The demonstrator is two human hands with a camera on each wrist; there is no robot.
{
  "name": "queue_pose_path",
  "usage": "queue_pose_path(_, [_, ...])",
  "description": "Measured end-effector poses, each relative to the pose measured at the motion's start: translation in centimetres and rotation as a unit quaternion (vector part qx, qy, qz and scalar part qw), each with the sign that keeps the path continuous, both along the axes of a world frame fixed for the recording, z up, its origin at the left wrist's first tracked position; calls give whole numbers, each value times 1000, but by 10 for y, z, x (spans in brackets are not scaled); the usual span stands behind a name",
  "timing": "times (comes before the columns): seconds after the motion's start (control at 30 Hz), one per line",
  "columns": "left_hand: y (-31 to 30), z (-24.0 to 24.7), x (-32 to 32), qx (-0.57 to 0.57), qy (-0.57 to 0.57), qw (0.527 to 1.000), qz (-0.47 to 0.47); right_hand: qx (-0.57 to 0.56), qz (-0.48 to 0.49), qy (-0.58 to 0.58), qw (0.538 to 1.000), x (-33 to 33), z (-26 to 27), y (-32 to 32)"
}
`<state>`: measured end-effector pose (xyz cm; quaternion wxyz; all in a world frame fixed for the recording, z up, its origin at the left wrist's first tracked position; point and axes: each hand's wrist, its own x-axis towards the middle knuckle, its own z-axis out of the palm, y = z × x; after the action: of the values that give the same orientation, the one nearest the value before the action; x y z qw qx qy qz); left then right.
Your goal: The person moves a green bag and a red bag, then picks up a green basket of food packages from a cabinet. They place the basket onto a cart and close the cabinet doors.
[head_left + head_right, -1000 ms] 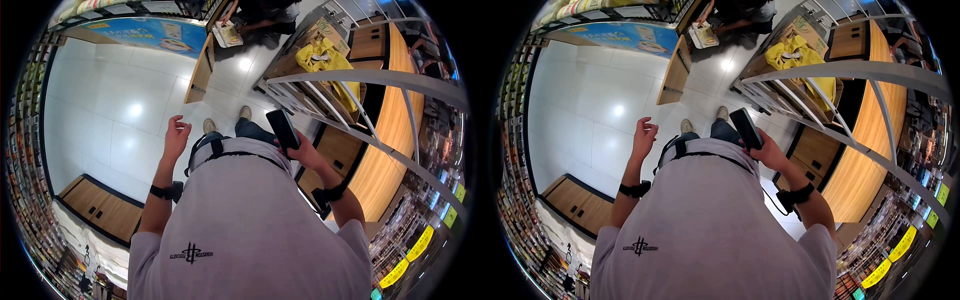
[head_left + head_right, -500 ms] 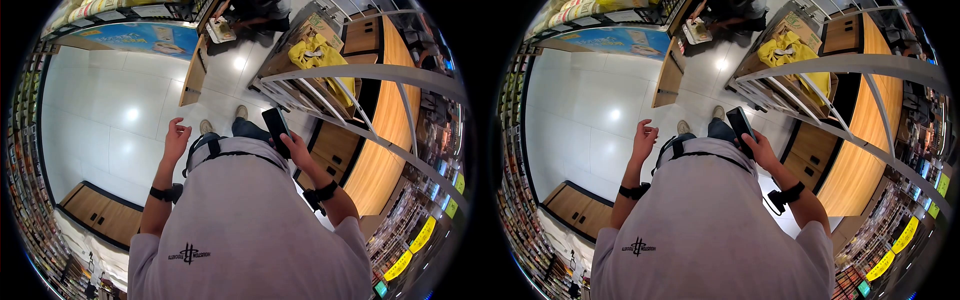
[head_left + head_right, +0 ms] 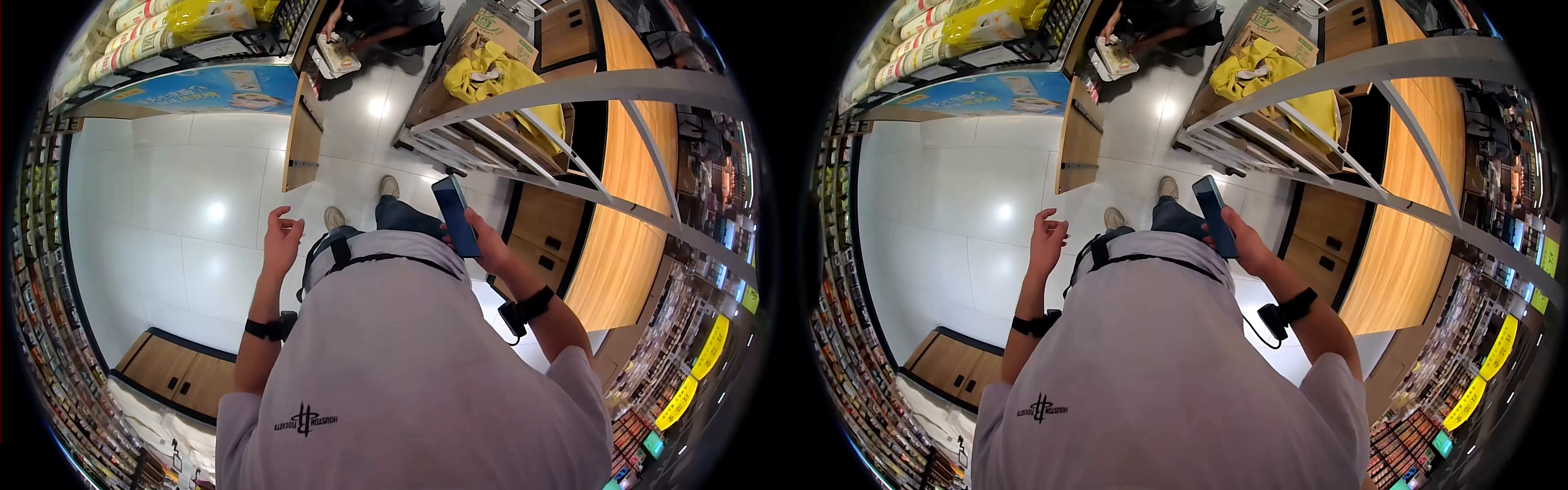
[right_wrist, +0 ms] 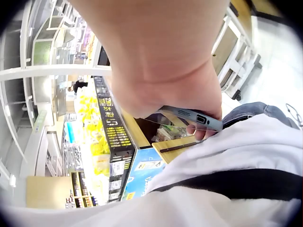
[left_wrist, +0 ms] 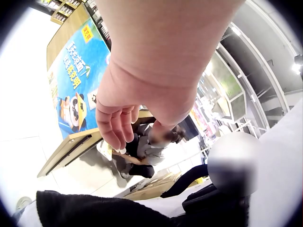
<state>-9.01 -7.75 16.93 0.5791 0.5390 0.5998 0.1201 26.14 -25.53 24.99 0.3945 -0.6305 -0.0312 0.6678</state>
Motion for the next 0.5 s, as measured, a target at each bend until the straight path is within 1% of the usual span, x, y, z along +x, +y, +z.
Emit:
queue_pose_path(0.07, [2,1,0,-3,-7,1000,-1,-31,-41,30,998,4,-8,-7])
queue_pose_path(0.2, [4,0,0,-3,-7,1000,-6,-28,-60,18,998,10,-18,-22])
queue_pose_path(0.27, [5,-3,-2,-1,-18,1000,-11,22,-68,29,997,16,-25,-33])
queue_pose_path(0.4, [6,-3,-3,-8,-25,1000,-8,41,-85,52,994,30,-36,-56])
queue_pose_path(0.47, [6,-6,-5,3,-6,999,-35,17,-39,20,999,38,-44,-72])
queue_pose_path(0.5, [6,-9,-6,5,-7,999,-34,47,13,-19,999,37,-34,-75])
